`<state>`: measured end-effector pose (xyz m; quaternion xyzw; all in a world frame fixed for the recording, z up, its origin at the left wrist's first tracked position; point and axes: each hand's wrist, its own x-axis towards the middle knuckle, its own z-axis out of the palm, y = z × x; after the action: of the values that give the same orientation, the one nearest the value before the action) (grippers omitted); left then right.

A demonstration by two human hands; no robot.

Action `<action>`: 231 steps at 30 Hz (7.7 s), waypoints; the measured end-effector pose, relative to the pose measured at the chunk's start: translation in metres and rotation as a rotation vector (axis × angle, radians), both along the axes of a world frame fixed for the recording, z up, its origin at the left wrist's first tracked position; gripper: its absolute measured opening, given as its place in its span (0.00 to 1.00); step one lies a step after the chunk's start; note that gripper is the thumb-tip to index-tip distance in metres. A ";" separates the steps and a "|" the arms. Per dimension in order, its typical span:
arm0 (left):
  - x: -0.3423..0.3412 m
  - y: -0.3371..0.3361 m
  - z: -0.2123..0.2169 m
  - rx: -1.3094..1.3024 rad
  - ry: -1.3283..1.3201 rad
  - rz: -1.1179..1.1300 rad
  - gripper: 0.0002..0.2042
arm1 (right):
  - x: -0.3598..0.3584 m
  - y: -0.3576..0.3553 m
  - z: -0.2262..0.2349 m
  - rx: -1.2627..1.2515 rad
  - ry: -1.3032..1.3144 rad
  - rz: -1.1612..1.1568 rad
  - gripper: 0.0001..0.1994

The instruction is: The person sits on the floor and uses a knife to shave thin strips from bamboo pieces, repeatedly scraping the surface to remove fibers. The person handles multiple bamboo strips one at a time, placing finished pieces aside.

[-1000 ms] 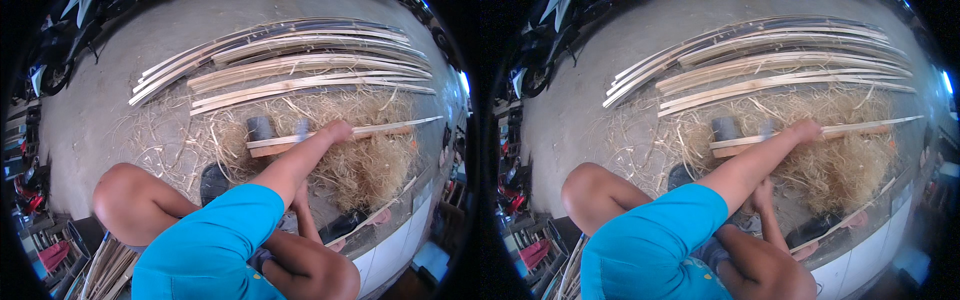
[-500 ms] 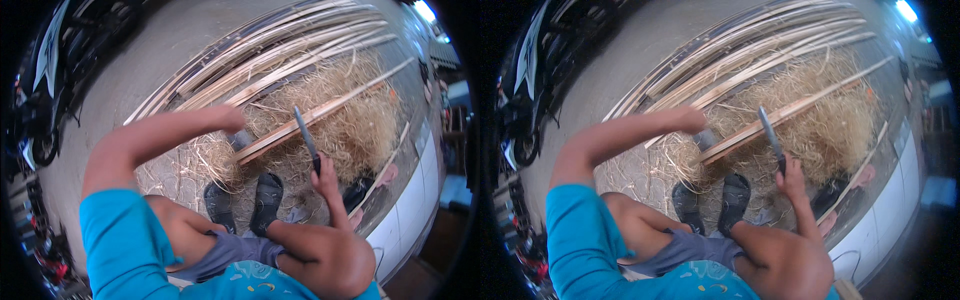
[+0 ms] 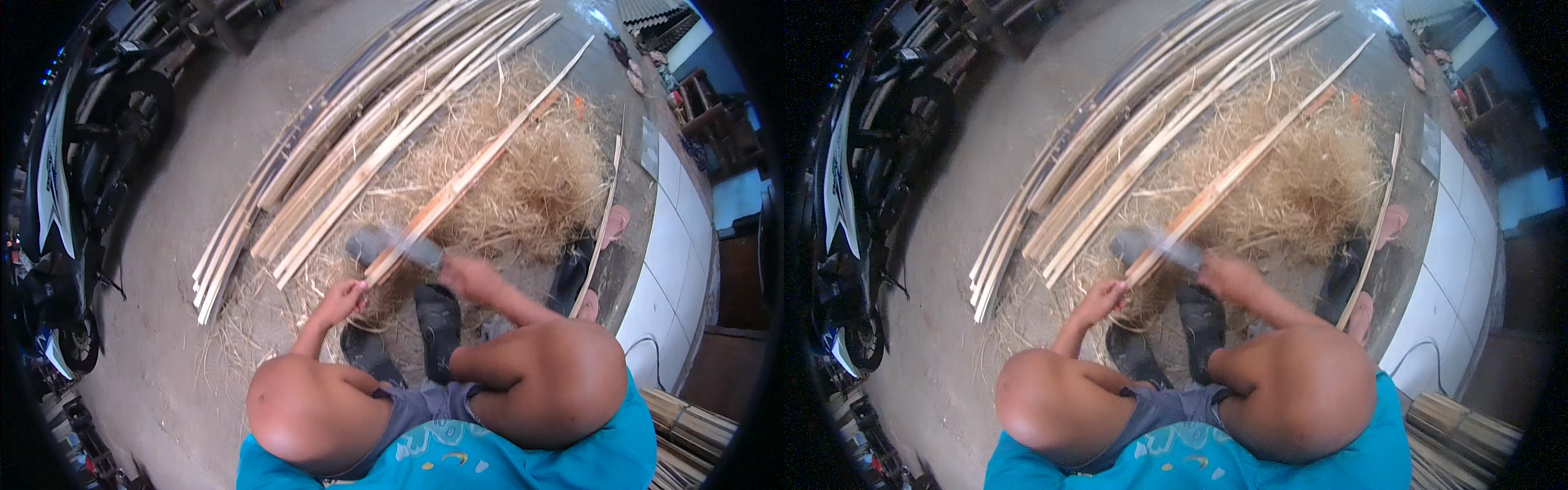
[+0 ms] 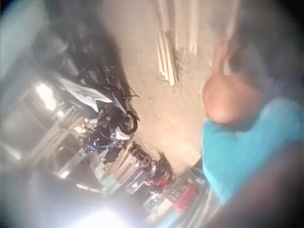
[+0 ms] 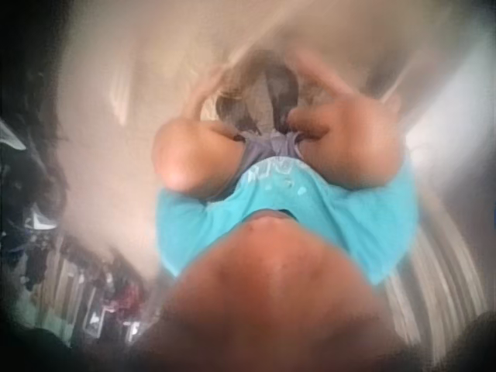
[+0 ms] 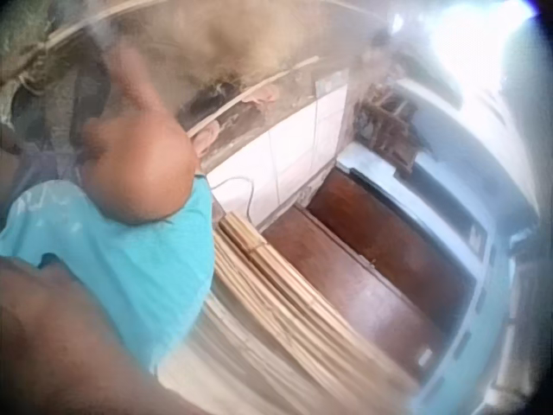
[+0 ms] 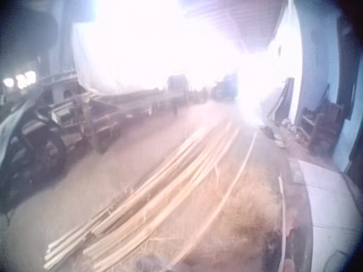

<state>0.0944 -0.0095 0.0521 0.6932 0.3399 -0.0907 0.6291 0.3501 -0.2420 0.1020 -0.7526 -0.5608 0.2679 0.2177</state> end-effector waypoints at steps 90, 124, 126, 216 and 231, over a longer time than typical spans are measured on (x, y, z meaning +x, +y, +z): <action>0.014 -0.020 0.026 0.349 0.104 -0.137 0.28 | 0.060 -0.007 0.023 -0.111 -0.013 -0.418 0.20; -0.056 -0.012 0.023 0.048 0.081 -0.041 0.21 | 0.098 -0.047 -0.057 0.085 -0.259 -0.149 0.17; -0.080 -0.008 0.011 0.001 0.141 -0.011 0.21 | 0.152 -0.050 0.010 -0.171 -0.160 -0.671 0.18; 0.019 0.002 0.025 -0.246 0.108 0.035 0.24 | 0.024 -0.014 -0.033 0.037 -0.045 -0.196 0.19; -0.001 0.002 0.029 -0.331 0.197 0.107 0.23 | 0.051 -0.013 -0.008 0.057 -0.029 -0.393 0.22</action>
<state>0.0935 -0.0071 0.0812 0.5488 0.4167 -0.1790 0.7022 0.4014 -0.2546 0.0943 -0.8449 -0.4134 0.1932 0.2791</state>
